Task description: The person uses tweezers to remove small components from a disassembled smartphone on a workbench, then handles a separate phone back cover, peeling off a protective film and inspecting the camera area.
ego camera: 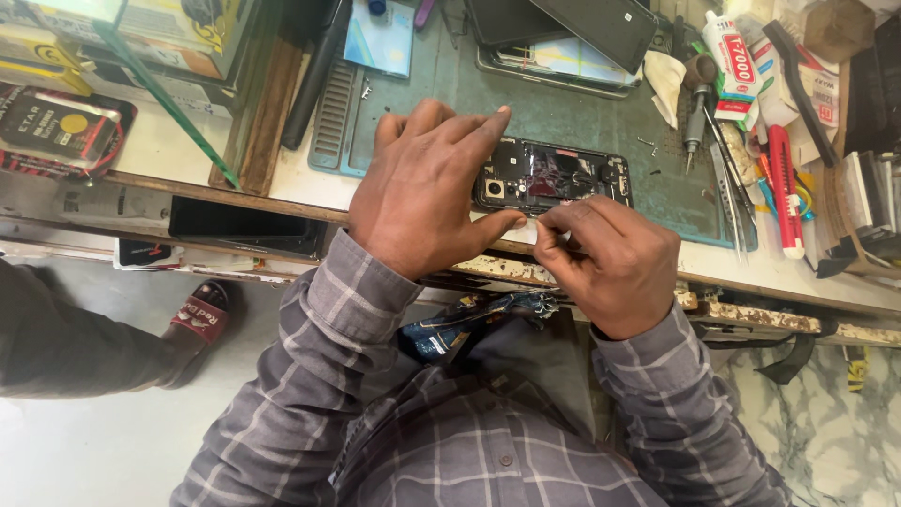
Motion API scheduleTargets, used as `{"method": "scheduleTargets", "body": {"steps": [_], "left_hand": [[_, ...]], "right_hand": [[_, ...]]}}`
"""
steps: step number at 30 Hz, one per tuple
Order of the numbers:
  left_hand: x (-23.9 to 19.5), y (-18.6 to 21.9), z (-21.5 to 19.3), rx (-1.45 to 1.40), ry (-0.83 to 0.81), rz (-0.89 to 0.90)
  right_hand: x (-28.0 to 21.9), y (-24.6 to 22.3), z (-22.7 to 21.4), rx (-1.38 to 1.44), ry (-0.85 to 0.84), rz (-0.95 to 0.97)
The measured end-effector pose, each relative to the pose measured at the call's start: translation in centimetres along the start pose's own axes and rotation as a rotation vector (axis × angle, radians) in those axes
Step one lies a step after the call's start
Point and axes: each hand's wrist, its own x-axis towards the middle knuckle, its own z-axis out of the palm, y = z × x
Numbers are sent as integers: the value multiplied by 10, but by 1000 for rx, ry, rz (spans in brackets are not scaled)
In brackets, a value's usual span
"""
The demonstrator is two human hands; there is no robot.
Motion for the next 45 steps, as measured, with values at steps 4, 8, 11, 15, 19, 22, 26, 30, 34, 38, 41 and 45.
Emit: {"method": "scheduleTargets", "body": {"steps": [4,8,11,15,19,22,26,30,34,38,41,45], "left_hand": [[-1,0,0,-6,1,-4],[0,0,1,15,18,5],[0,2,1,24,19,-3],[0,6,0,34,-1,-34],[1,9,-1,32,18,-31],[1,10,-1,33,23,-31],[2,9,-1,29,21,-36],[2,9,-1,27,17,-40],[2,8,0,25,16,-37],[3,8,-1,29,16,-31],[3,8,0,28,4,-37],[2,11,-1,45,9,-31]], "right_hand": [[0,0,0,0,-15,6],[1,-1,0,7,-15,10],[1,-2,0,12,-9,16],[1,-2,0,18,2,22],[1,-2,0,45,1,38],[1,-2,0,82,3,57],[0,0,1,133,3,94],[-1,3,3,167,16,97],[-3,7,4,200,18,130],[-4,9,4,183,33,172],[-4,11,5,210,31,194],[-2,11,5,230,19,224]]}}
